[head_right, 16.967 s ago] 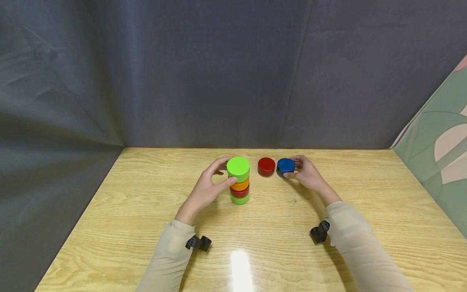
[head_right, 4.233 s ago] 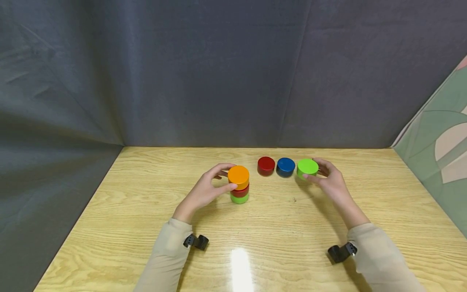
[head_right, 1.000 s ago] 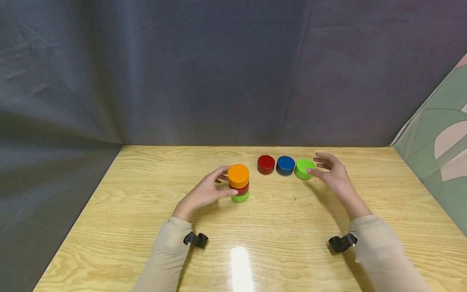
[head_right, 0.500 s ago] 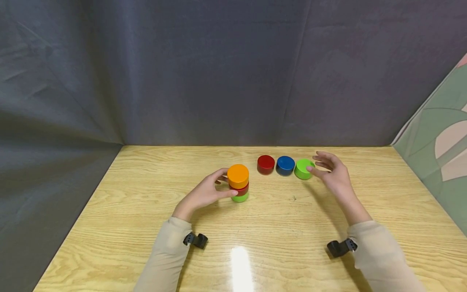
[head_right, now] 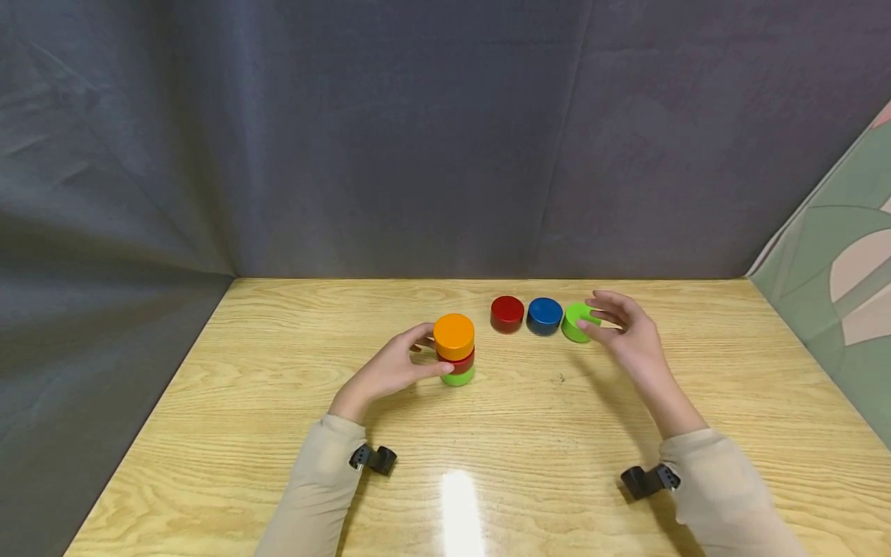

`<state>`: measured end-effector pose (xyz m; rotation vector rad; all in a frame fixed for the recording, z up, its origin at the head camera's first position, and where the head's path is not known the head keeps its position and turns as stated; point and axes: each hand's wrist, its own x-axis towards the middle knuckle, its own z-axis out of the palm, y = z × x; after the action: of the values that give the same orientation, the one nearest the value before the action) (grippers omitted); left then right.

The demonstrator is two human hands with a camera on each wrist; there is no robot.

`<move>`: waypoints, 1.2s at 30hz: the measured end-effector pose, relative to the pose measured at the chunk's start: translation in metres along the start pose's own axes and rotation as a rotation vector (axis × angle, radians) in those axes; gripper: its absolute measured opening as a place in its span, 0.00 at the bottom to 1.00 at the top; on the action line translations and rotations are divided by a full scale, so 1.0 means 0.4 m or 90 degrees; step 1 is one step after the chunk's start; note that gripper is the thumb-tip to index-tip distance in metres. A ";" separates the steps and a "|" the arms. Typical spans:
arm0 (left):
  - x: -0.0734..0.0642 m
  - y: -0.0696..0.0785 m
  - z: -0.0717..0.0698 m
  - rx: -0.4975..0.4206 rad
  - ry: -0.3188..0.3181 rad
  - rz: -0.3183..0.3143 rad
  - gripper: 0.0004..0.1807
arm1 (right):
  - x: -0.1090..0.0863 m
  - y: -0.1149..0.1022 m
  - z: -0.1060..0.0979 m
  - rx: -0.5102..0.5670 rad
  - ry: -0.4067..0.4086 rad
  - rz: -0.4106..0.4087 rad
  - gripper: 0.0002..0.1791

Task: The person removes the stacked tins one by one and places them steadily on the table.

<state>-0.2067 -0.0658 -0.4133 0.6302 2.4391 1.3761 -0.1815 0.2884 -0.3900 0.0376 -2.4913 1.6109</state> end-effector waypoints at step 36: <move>-0.002 -0.001 -0.002 -0.018 -0.010 -0.005 0.30 | -0.017 -0.074 0.070 0.014 -0.093 -0.042 0.29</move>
<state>-0.2066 -0.0669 -0.4130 0.6213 2.4030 1.3954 -0.1753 0.2505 -0.3756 0.2461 -2.5482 1.6655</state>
